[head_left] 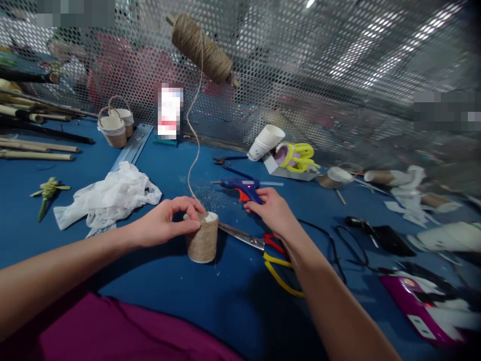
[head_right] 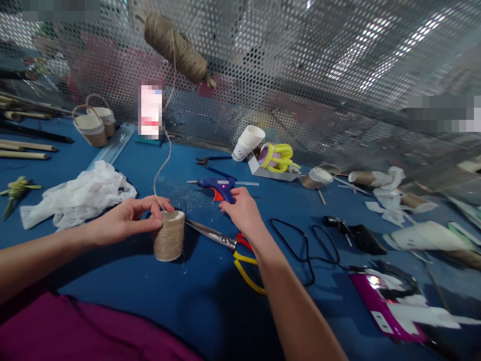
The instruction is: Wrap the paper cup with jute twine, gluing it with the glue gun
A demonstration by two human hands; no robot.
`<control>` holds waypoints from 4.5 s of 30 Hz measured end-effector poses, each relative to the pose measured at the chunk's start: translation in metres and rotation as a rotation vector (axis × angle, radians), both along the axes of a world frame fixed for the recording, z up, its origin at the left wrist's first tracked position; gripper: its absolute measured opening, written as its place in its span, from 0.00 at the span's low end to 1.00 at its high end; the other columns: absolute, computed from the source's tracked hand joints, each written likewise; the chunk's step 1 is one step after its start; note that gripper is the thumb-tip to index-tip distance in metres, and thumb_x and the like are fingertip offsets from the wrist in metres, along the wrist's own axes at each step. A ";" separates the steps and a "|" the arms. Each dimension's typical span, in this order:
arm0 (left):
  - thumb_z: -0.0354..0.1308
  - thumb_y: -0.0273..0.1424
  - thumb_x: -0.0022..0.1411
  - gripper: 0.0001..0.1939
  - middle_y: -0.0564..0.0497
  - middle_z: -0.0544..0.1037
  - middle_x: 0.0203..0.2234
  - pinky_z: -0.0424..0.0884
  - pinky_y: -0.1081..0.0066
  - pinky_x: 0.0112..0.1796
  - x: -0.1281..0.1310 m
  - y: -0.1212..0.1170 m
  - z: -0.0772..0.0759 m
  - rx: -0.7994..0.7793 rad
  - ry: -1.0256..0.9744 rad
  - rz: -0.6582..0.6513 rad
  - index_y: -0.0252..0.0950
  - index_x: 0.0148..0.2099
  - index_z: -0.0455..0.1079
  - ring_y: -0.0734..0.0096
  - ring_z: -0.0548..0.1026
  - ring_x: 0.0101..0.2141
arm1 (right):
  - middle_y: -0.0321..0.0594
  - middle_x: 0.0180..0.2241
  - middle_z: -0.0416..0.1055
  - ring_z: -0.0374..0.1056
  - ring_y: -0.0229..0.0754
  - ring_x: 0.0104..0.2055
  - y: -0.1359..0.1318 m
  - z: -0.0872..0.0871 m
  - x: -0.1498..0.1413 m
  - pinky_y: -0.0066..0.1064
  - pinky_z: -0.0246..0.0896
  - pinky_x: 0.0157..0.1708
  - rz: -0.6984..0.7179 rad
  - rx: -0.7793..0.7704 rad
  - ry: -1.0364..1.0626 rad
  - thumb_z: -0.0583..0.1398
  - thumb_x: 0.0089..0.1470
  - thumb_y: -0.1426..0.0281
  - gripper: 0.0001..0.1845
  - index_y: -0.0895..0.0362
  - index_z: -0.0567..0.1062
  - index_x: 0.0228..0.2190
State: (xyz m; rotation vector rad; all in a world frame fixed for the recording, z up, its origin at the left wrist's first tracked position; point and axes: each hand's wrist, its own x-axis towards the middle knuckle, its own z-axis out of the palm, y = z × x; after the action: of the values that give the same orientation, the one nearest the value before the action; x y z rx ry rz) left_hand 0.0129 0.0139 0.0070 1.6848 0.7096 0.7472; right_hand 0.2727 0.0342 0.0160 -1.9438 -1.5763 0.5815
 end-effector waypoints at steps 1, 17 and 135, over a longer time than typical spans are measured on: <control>0.55 0.31 0.58 0.07 0.43 0.71 0.42 0.61 0.56 0.50 0.000 0.000 0.000 -0.005 0.000 -0.001 0.33 0.29 0.66 0.62 0.67 0.49 | 0.38 0.26 0.73 0.68 0.38 0.24 -0.008 0.005 -0.001 0.29 0.63 0.24 0.007 0.006 0.068 0.59 0.43 0.71 0.12 0.57 0.66 0.34; 0.54 0.30 0.58 0.05 0.43 0.70 0.43 0.54 0.52 0.55 -0.001 0.005 -0.008 0.217 0.013 0.245 0.35 0.30 0.64 0.61 0.63 0.52 | 0.33 0.15 0.63 0.62 0.38 0.17 -0.096 -0.006 -0.036 0.30 0.59 0.17 0.288 0.300 0.062 0.58 0.50 0.58 0.12 0.53 0.73 0.29; 0.55 0.31 0.59 0.07 0.44 0.71 0.44 0.49 0.53 0.57 -0.006 0.010 -0.008 0.094 -0.048 0.139 0.35 0.29 0.64 0.61 0.61 0.54 | 0.34 0.14 0.66 0.65 0.39 0.17 -0.097 0.010 -0.049 0.27 0.60 0.15 0.312 0.231 -0.059 0.55 0.51 0.57 0.15 0.53 0.75 0.27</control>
State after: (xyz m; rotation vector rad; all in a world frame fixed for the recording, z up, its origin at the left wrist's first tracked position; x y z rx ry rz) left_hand 0.0070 0.0241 -0.0007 1.7091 0.7734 0.9286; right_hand 0.2240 -0.0625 0.0255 -1.5716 -1.9103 0.4437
